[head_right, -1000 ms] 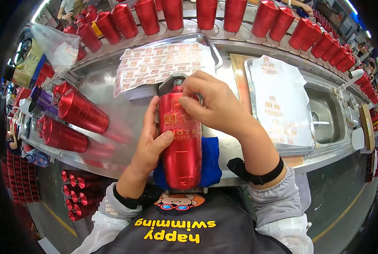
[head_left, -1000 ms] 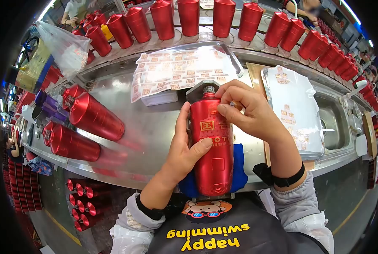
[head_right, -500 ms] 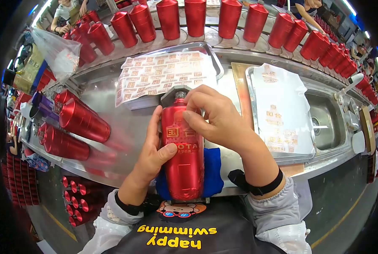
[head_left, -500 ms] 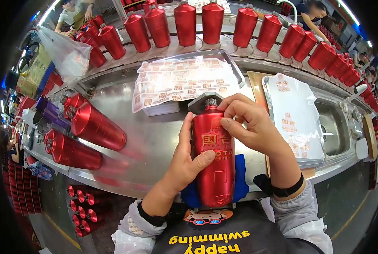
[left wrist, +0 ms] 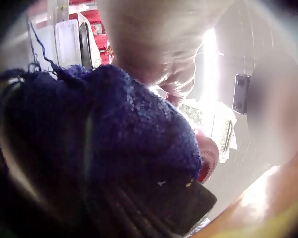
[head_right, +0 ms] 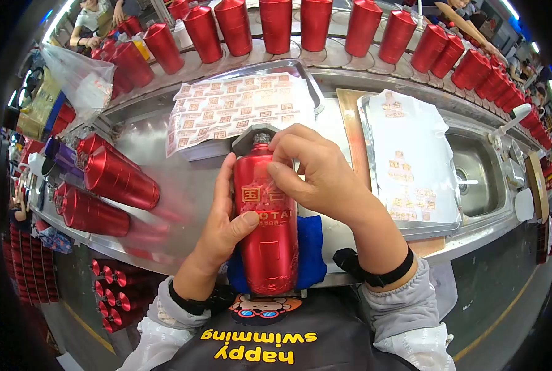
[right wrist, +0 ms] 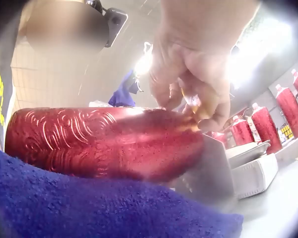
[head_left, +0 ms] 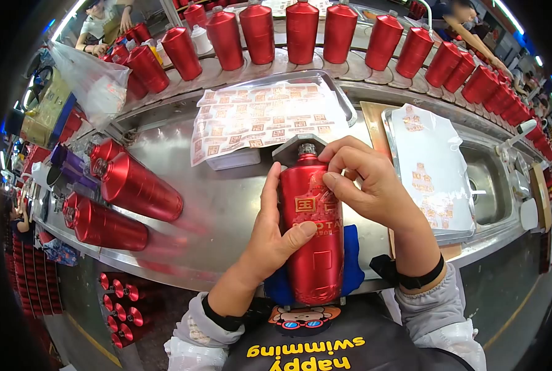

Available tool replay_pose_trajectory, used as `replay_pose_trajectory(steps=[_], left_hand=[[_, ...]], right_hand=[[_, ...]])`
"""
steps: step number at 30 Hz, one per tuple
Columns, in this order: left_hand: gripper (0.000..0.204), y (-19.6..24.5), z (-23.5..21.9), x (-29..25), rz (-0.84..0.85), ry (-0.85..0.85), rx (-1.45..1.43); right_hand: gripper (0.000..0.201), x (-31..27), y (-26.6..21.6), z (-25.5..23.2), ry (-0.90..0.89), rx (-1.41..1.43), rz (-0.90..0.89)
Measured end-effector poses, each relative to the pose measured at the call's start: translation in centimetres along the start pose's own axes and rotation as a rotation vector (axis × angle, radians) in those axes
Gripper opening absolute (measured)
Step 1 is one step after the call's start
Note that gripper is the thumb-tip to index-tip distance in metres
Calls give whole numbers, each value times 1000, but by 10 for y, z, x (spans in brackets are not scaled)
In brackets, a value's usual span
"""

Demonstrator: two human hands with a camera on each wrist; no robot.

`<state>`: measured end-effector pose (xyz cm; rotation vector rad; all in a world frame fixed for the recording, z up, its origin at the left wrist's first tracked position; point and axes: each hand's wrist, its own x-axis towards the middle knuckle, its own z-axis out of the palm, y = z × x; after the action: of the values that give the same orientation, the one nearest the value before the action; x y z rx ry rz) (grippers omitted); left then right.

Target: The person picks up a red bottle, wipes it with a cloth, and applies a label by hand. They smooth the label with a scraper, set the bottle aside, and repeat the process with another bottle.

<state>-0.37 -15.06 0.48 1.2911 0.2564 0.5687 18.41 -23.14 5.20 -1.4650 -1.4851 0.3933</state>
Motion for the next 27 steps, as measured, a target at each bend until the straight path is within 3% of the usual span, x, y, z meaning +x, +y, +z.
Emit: replay_pose_trajectory(steps=[4, 6, 10, 20, 23, 27], left_hand=[[97, -5, -3, 0, 22, 6, -26], [94, -5, -3, 1, 0, 25, -143], [90, -7, -2, 3, -3, 44, -72], [88, -2, 0, 5, -18, 45, -43], [86, -3, -1, 6, -18, 51, -71], [83, -2, -2, 8, -38, 55, -65]], right_hand=[[17, -5, -1, -1, 33, 38, 131], [33, -16, 6, 1, 104, 117, 283], [77, -45, 4, 5, -48, 477, 435], [83, -53, 7, 17, -83, 693, 474], [82, -49, 5, 13, -96, 737, 559], [82, -45, 17, 30, -9, 710, 518]])
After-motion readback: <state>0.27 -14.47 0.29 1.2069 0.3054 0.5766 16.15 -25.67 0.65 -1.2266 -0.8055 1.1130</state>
